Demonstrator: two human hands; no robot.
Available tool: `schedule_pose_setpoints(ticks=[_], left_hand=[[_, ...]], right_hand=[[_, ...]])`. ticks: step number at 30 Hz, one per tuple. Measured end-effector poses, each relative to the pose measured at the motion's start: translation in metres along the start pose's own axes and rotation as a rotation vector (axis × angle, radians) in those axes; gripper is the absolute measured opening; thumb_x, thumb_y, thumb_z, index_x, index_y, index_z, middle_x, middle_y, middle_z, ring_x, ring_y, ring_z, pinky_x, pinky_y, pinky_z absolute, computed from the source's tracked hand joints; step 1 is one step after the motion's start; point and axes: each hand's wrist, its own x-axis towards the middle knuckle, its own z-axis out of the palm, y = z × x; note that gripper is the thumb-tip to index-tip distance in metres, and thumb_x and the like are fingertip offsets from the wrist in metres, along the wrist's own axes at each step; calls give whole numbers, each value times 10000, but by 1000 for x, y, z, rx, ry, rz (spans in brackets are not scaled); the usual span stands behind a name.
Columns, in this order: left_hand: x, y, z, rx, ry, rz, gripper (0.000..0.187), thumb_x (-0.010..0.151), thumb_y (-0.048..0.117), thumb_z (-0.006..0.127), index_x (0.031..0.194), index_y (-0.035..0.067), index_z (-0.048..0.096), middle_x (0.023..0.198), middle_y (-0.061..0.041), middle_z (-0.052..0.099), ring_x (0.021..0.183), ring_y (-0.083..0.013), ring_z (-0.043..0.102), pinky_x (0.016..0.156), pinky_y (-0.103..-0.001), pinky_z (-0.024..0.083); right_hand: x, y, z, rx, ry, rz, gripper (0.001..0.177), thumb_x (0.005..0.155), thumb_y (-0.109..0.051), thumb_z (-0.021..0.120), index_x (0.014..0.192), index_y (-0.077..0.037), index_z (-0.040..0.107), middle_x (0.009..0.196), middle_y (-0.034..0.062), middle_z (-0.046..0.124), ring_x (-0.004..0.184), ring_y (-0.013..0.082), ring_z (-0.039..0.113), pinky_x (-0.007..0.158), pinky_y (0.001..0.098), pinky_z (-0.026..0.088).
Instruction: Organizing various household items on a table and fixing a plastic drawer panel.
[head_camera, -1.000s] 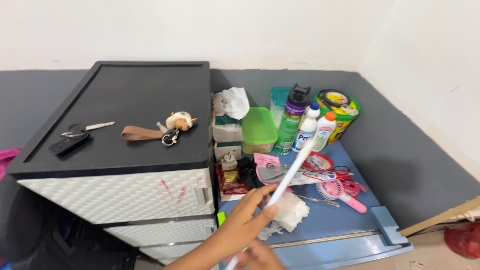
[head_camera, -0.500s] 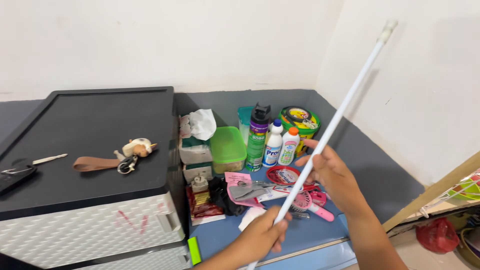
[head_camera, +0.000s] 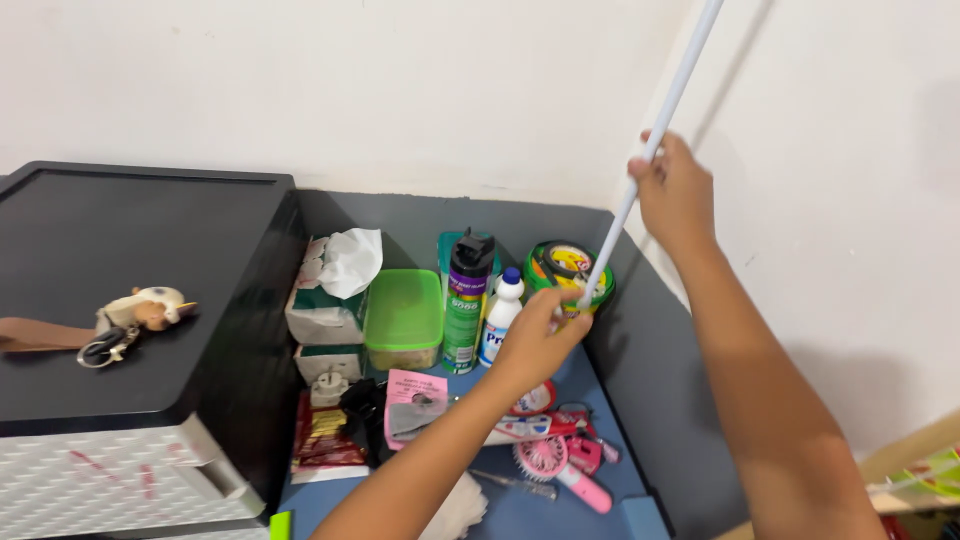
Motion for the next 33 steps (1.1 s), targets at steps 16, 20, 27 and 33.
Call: schedule_pose_setpoints(ticks=[16,20,27,33], left_hand=[[-58,-50,1,52,-248,-458,367,882,292,732,1199,110,698,1169,-72,665,943,-171,660,864,-323,539],[-56,-52,4,66,-272,-481,376,882,305,736,1202,111,702,1175,-73,661,956,-174,654,876,-325,532],[-58,-58,6,69,-292,-475,383,884,327,740,1198,111,708,1143,-82,669,940,-188,658,858,-329,537],[-64,-55,0,59,-281,-464,364,879,315,749,1175,107,714,1122,-81,688,934,-189,657,838,-333,535]], right_hand=[[75,119,93,-166,78,205,293,1036,-209,658,1271,-52,582,1004,178,731,903,346,709,776,463,538],[77,107,86,-166,-1,281,368,1006,-253,676,1286,-48,552,987,169,723,886,331,713,762,452,545],[97,132,102,-204,-47,320,316,1073,-321,610,1177,-23,612,961,181,722,907,350,701,791,478,531],[97,142,105,-192,-30,362,423,1036,-415,685,1158,-12,655,1008,191,720,925,337,700,821,460,535]])
